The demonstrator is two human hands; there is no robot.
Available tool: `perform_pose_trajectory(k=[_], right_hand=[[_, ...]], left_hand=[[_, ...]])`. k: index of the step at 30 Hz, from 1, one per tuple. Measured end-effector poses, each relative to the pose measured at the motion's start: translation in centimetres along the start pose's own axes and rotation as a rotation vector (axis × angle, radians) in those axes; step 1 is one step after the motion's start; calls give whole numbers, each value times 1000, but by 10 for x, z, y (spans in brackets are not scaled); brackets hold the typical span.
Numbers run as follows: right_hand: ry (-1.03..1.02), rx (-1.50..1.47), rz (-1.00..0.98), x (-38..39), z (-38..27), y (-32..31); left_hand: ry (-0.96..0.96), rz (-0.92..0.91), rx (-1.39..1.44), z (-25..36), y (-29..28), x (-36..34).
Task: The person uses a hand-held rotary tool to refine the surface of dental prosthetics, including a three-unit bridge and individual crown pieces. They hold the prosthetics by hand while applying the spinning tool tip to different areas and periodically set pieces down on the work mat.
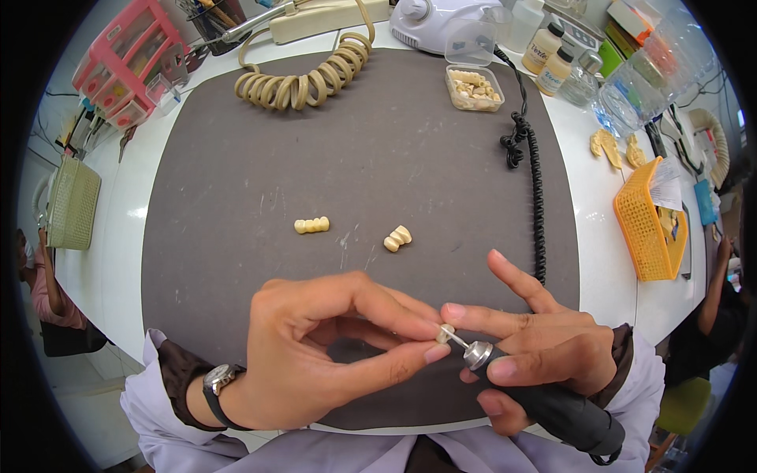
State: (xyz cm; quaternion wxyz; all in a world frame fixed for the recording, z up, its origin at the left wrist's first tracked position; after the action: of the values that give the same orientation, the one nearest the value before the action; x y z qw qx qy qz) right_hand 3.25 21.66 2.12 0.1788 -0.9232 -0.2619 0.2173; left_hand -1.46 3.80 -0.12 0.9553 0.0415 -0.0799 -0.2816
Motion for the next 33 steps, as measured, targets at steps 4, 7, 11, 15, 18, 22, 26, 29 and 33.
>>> perform_pose_trajectory(k=[4, 7, 11, 15, 18, 22, 26, 29, 33], right_hand=[[1, -16, 28, 3, 1, 2], [2, -41, 39, 3, 1, 1], [5, -28, 6, 1, 0, 0], [2, -4, -27, 0, 1, 0], [-2, -8, 1, 2, 1, 1], [-15, -25, 3, 1, 0, 0], [-28, -23, 15, 1, 1, 1], [-22, -75, 48, 3, 4, 1], [-13, -41, 36, 2, 2, 0]], left_hand=[[14, -1, -19, 1, 0, 0], [26, -9, -12, 1, 0, 0], [24, -3, -4, 1, 0, 0], [26, 4, -20, 1, 0, 1], [34, -4, -20, 1, 0, 0], [33, 1, -20, 2, 0, 0], [44, -2, -20, 2, 1, 0], [57, 3, -33, 1, 0, 1], [57, -5, -27, 1, 1, 0]])
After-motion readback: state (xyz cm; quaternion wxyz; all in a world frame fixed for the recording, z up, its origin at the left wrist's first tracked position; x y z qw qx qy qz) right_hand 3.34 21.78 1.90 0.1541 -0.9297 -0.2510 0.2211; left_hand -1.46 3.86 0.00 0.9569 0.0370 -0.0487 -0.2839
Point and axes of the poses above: each hand's wrist, its own x-axis away from the middle knuckle, its own y-axis out of the palm, z = x × y, the point moved 3 cm from there along -x, towards the middle knuckle, and after that the axes turned 6 degrees about -y, right-handed, at the moved point
